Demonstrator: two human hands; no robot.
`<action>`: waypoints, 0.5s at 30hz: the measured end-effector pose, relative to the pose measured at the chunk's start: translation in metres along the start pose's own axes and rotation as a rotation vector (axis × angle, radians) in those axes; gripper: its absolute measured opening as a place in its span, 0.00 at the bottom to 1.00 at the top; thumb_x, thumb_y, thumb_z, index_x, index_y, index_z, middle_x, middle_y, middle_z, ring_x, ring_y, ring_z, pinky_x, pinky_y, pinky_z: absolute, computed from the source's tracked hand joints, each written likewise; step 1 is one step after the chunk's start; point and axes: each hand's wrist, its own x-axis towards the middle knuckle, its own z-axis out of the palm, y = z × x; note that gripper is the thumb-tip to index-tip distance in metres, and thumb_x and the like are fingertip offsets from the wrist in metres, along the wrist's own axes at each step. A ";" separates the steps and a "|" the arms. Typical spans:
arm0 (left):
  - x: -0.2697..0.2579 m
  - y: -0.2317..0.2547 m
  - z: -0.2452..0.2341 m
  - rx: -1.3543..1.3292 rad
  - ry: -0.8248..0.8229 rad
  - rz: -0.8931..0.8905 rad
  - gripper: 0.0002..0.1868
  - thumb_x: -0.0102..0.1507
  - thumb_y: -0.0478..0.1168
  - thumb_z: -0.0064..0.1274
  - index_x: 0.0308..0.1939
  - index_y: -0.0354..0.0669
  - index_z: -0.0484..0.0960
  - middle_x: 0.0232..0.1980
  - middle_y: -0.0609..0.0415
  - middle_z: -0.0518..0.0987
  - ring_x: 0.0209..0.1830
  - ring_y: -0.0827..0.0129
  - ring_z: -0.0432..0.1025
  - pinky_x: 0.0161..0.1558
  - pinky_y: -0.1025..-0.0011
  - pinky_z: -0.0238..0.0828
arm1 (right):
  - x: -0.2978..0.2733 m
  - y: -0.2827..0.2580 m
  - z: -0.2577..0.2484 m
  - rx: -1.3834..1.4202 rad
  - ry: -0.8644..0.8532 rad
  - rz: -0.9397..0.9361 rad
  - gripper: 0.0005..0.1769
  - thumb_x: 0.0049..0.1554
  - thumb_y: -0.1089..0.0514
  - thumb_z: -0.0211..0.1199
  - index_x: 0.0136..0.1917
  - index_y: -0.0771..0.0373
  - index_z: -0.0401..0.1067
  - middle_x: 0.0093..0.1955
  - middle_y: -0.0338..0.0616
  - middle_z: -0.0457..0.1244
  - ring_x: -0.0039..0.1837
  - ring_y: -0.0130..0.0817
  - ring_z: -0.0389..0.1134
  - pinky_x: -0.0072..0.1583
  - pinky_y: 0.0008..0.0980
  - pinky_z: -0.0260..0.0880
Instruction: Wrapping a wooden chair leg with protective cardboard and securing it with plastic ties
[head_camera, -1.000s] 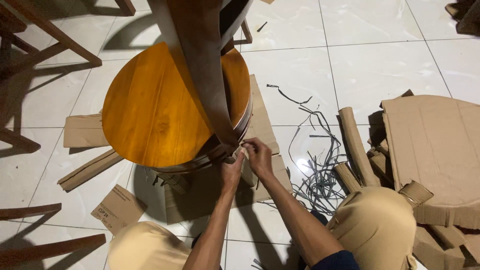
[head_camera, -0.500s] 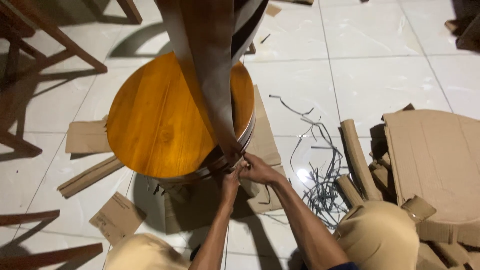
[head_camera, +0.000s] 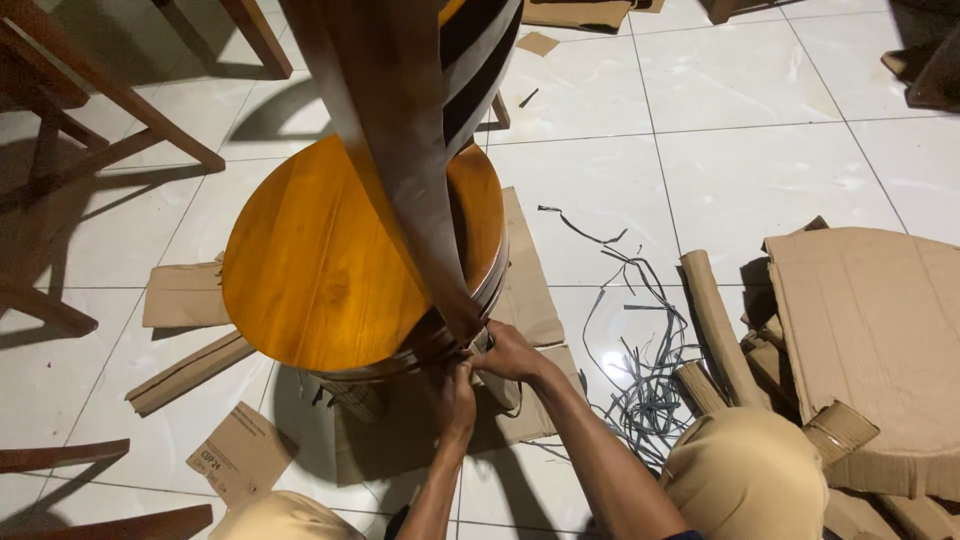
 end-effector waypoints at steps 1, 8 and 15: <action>-0.007 0.010 0.006 -0.078 0.202 0.113 0.13 0.56 0.44 0.60 0.36 0.37 0.86 0.40 0.44 0.83 0.46 0.59 0.78 0.53 0.58 0.70 | 0.003 0.003 0.000 0.004 -0.003 0.036 0.28 0.39 0.47 0.80 0.48 0.63 0.75 0.47 0.59 0.71 0.56 0.57 0.72 0.52 0.53 0.73; 0.083 -0.107 0.022 -0.385 0.333 -0.019 0.25 0.58 0.32 0.54 0.59 0.28 0.78 0.58 0.36 0.78 0.61 0.52 0.71 0.58 0.59 0.69 | 0.016 0.035 0.015 0.062 -0.009 0.049 0.26 0.41 0.48 0.80 0.47 0.64 0.75 0.45 0.58 0.71 0.54 0.54 0.73 0.51 0.50 0.73; 0.052 0.008 -0.036 0.214 -0.165 -0.282 0.36 0.71 0.59 0.42 0.71 0.31 0.67 0.72 0.34 0.69 0.74 0.50 0.63 0.75 0.54 0.56 | 0.020 0.041 0.012 0.049 -0.049 0.085 0.24 0.42 0.50 0.80 0.47 0.63 0.75 0.46 0.56 0.71 0.55 0.51 0.73 0.51 0.48 0.73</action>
